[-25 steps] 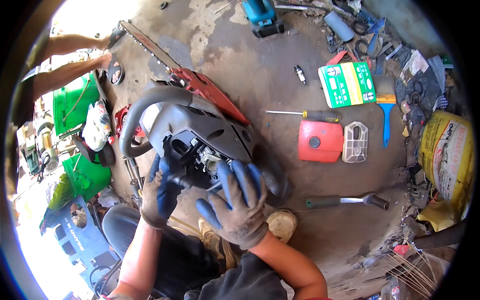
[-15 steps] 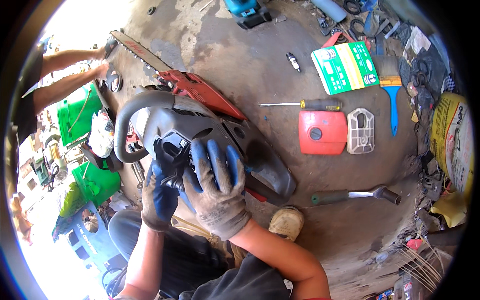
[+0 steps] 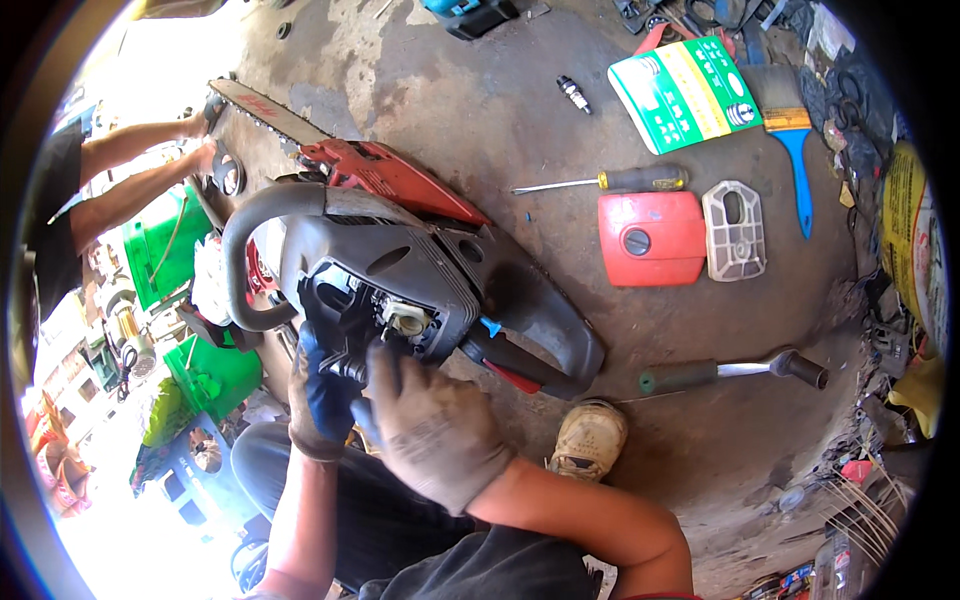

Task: The person repairs a chainsaw by first adjusting the internal wiring, then fitting the motor cover and the orange pull-start assembly, and finally securing the screws using a power drill.

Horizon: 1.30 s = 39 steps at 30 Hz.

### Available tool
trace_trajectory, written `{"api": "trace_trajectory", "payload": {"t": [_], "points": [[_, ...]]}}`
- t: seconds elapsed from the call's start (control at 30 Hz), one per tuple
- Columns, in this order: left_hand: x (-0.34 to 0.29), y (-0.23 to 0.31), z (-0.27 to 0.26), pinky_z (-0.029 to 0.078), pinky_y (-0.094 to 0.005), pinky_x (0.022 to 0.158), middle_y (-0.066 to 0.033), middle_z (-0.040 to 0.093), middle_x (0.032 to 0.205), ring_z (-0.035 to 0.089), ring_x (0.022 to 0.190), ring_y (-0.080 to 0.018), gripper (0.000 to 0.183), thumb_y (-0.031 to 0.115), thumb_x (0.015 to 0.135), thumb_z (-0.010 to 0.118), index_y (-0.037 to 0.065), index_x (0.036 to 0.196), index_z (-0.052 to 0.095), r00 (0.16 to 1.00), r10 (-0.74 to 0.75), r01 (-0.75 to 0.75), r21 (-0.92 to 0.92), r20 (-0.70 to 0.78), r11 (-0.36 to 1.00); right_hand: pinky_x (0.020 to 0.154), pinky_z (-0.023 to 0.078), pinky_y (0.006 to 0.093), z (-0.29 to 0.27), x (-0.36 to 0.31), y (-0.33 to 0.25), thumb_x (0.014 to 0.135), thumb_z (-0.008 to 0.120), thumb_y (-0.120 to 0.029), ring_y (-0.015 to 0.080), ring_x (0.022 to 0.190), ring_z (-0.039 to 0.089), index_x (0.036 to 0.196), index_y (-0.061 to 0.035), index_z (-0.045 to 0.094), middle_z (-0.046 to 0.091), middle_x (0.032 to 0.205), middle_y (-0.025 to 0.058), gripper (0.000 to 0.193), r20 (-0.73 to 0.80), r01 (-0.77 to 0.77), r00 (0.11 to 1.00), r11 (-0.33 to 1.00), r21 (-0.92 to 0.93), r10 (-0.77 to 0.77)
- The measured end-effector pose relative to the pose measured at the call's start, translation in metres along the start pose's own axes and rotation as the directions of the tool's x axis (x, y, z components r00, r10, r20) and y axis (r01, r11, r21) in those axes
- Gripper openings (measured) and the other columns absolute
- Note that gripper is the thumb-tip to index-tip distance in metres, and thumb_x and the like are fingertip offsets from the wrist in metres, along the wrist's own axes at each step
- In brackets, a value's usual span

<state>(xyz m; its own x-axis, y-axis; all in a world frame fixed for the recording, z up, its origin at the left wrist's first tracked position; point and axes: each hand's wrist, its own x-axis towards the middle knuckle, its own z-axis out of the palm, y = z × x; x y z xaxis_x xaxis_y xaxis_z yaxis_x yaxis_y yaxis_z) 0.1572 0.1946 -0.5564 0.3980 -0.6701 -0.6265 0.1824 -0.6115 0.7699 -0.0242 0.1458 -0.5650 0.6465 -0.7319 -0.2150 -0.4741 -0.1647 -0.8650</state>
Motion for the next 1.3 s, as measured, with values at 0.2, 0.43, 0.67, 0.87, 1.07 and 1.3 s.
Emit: {"api": "trace_trajectory", "payload": {"t": [0.2, 0.43, 0.67, 0.87, 1.07, 1.3], "points": [[0.001, 0.002, 0.013, 0.049, -0.0288, 0.087, -0.0065, 0.059, 0.12, 0.06, 0.103, -0.0169, 0.055, 0.035, 0.1, 0.053, 0.006, 0.144, 0.039, 0.998, 0.028, -0.035, -0.171, -0.048, 0.985, 0.054, 0.054, 0.0343, 0.016, 0.027, -0.014, 0.086, 0.066, -0.032, 0.0258, 0.063, 0.067, 0.12, -0.0013, 0.051, 0.064, 0.094, 0.0176, 0.049, 0.102, -0.079, 0.991, 0.996, -0.048, 0.084], [0.0, 0.005, 0.009, 0.048, -0.0246, 0.083, -0.0031, 0.058, 0.12, 0.056, 0.098, -0.0104, 0.054, 0.033, 0.101, 0.052, 0.007, 0.146, 0.037, 0.998, -0.044, 0.038, -0.12, -0.047, 0.992, 0.074, 0.055, 0.0411, 0.017, 0.02, -0.005, 0.082, 0.066, -0.01, 0.0346, 0.083, 0.069, 0.122, -0.0023, 0.05, 0.066, 0.099, 0.0184, 0.044, 0.049, -0.176, 0.984, 0.923, 0.342, 0.169], [0.001, 0.004, 0.014, 0.042, -0.0233, 0.066, 0.0021, 0.057, 0.098, 0.051, 0.077, -0.007, 0.045, 0.026, 0.103, 0.051, 0.017, 0.145, 0.04, 0.993, -0.119, 0.101, -0.418, -0.017, 0.903, 0.078, 0.054, 0.0375, 0.032, 0.012, 0.004, 0.083, 0.06, 0.002, 0.0317, 0.088, 0.069, 0.123, 0.0009, 0.053, 0.068, 0.097, 0.0193, 0.041, -0.064, -0.101, 0.979, 0.728, 0.678, 0.196], [0.003, -0.011, 0.006, 0.047, -0.0252, 0.072, 0.002, 0.054, 0.098, 0.052, 0.083, -0.008, 0.045, 0.024, 0.1, 0.055, 0.014, 0.143, 0.042, 0.993, -0.115, 0.115, -0.536, 0.032, 0.837, 0.075, 0.053, 0.0444, 0.02, 0.021, 0.003, 0.085, 0.06, -0.004, 0.0398, 0.088, 0.067, 0.119, -0.0004, 0.052, 0.067, 0.096, 0.0229, 0.035, 0.092, -0.135, 0.99, 0.912, 0.387, 0.108], [0.001, -0.008, 0.008, 0.052, -0.029, 0.079, 0.0003, 0.057, 0.108, 0.058, 0.092, -0.0107, 0.047, 0.026, 0.098, 0.059, 0.012, 0.14, 0.044, 0.985, -0.173, 0.138, -0.544, -0.015, 0.828, 0.071, 0.054, 0.0478, 0.015, 0.021, -0.003, 0.085, 0.062, -0.012, 0.0399, 0.081, 0.068, 0.123, -0.0023, 0.051, 0.068, 0.093, 0.0217, 0.041, 0.142, -0.15, 0.981, 0.981, 0.125, 0.131], [0.006, -0.025, 0.001, 0.051, -0.0335, 0.089, -0.0034, 0.06, 0.118, 0.06, 0.105, -0.0154, 0.045, 0.026, 0.099, 0.057, 0.009, 0.139, 0.045, 0.987, -0.16, 0.15, -0.582, 0.034, 0.799, 0.064, 0.056, 0.0379, 0.011, 0.007, -0.005, 0.083, 0.069, -0.024, 0.0318, 0.077, 0.069, 0.124, -0.0053, 0.057, 0.067, 0.097, 0.0154, 0.046, -0.148, -0.02, 0.989, 1.0, 0.01, 0.021]]}}
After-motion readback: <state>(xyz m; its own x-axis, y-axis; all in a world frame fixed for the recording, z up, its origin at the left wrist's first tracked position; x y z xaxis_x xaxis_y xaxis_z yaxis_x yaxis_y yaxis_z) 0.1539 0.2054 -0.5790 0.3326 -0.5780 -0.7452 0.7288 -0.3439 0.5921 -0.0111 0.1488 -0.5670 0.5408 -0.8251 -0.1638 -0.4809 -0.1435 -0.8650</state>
